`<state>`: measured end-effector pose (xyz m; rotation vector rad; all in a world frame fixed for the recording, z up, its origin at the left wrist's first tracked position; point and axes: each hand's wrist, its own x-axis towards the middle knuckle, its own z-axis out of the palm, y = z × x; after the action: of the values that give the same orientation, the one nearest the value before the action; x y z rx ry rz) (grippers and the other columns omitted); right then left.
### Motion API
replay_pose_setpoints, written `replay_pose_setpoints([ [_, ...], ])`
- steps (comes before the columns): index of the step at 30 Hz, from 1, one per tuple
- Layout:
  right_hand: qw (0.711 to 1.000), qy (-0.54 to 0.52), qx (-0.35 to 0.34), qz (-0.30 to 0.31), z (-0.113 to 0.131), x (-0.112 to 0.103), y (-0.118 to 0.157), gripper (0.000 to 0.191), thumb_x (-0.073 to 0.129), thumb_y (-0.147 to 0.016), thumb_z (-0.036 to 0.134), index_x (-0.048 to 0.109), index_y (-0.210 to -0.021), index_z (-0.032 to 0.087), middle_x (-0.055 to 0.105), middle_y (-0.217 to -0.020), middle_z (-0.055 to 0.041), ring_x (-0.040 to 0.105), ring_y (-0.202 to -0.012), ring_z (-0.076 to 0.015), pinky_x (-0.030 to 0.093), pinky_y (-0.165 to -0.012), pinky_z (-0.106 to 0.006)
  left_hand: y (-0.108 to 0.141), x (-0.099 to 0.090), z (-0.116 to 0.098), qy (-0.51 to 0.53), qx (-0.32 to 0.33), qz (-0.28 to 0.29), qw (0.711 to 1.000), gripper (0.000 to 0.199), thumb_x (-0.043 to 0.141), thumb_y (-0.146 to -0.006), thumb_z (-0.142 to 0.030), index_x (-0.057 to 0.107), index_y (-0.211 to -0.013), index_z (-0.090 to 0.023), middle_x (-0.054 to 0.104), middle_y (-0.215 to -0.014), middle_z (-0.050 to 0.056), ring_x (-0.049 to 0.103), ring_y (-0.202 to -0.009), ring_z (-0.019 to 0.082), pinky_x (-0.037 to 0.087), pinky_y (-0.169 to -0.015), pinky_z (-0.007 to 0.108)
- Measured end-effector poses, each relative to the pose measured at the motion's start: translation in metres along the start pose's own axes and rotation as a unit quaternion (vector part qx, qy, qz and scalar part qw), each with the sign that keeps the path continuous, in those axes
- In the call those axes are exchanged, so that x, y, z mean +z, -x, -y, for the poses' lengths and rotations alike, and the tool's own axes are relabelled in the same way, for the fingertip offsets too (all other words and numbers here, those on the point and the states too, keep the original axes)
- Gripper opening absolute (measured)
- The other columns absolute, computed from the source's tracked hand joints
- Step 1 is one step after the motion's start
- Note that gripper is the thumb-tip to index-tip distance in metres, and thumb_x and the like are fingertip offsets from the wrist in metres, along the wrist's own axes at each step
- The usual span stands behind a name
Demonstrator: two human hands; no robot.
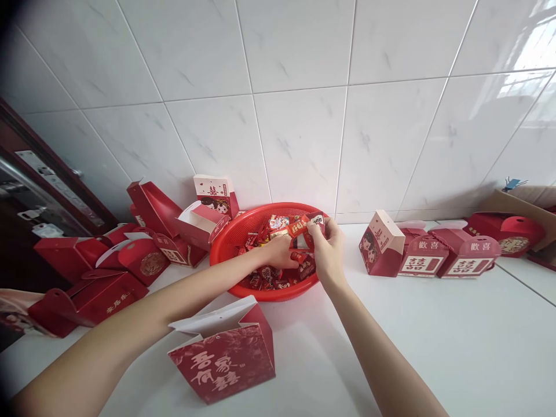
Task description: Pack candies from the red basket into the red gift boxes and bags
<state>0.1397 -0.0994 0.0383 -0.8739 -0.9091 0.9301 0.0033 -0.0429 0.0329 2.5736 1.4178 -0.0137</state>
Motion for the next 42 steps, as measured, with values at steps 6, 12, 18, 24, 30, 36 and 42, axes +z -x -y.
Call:
replay_pose_setpoints([
  [6, 1.0, -0.003, -0.01, 0.006, -0.002, -0.001, -0.002, 0.022, 0.074, -0.076, 0.042, 0.063, -0.078, 0.023, 0.058, -0.067, 0.0046, 0.053, -0.063, -0.0149, 0.047, -0.065, -0.029, -0.001, -0.014, 0.008, -0.068, 0.002, -0.056, 0.996, 0.025, 0.067, -0.081, -0.033, 0.073, -0.1, -0.018, 0.076, -0.101, 0.013, 0.07, -0.1, 0.034, 0.054, -0.088, 0.041],
  [12, 1.0, -0.005, -0.007, 0.006, -0.003, -0.002, -0.001, 0.021, 0.074, -0.076, 0.041, 0.063, -0.078, 0.023, 0.057, -0.066, 0.0049, 0.052, -0.062, -0.0146, 0.046, -0.062, -0.029, -0.004, -0.018, 0.018, -0.075, -0.043, -0.103, 0.991, 0.028, 0.058, -0.086, -0.026, 0.071, -0.11, -0.021, 0.072, -0.117, 0.012, 0.064, -0.118, 0.032, 0.05, -0.098, 0.041],
  [18, 1.0, -0.022, -0.007, 0.012, -0.002, -0.001, -0.001, 0.022, 0.076, -0.076, 0.041, 0.065, -0.081, 0.022, 0.064, -0.073, 0.0028, 0.057, -0.068, -0.0163, 0.049, -0.067, -0.03, -0.002, -0.021, 0.018, -0.07, -0.069, -0.094, 0.991, 0.026, 0.059, -0.086, -0.024, 0.07, -0.11, -0.021, 0.073, -0.117, 0.011, 0.066, -0.115, 0.031, 0.052, -0.094, 0.04],
  [24, 1.0, -0.008, -0.016, 0.011, -0.004, -0.002, -0.002, 0.022, 0.075, -0.077, 0.041, 0.064, -0.081, 0.023, 0.06, -0.069, 0.0042, 0.054, -0.064, -0.0148, 0.047, -0.065, -0.029, -0.002, -0.02, 0.02, -0.075, -0.059, -0.088, 0.991, 0.023, 0.066, -0.082, -0.019, 0.072, -0.104, -0.023, 0.074, -0.11, 0.008, 0.066, -0.114, 0.029, 0.05, -0.093, 0.036],
  [30, 1.0, 0.002, -0.012, 0.0, -0.005, -0.003, -0.003, 0.023, 0.074, -0.076, 0.042, 0.061, -0.078, 0.023, 0.052, -0.065, 0.0058, 0.047, -0.06, -0.0131, 0.041, -0.06, -0.027, -0.003, -0.019, 0.021, -0.071, -0.058, -0.089, 0.992, 0.022, 0.069, -0.08, -0.017, 0.072, -0.101, -0.022, 0.073, -0.108, 0.008, 0.066, -0.113, 0.029, 0.05, -0.092, 0.036],
  [36, 1.0, 0.005, -0.006, -0.004, -0.005, -0.002, -0.003, 0.026, 0.074, -0.075, 0.044, 0.059, -0.079, 0.023, 0.05, -0.064, 0.0065, 0.046, -0.06, -0.0133, 0.04, -0.059, -0.028, -0.001, -0.019, 0.02, -0.065, -0.085, -0.111, 0.988, 0.03, 0.063, -0.084, -0.013, 0.071, -0.112, -0.022, 0.069, -0.119, 0.011, 0.063, -0.119, 0.03, 0.05, -0.094, 0.039],
  [42, 1.0, -0.006, -0.007, -0.004, -0.007, -0.002, -0.003, 0.026, 0.074, -0.075, 0.044, 0.059, -0.079, 0.023, 0.05, -0.065, 0.0067, 0.047, -0.06, -0.0133, 0.041, -0.06, -0.028, -0.003, -0.021, 0.027, -0.043, -0.114, -0.143, 0.982, 0.043, 0.064, -0.083, -0.009, 0.068, -0.125, -0.021, 0.066, -0.127, 0.012, 0.061, -0.123, 0.029, 0.05, -0.099, 0.037],
])
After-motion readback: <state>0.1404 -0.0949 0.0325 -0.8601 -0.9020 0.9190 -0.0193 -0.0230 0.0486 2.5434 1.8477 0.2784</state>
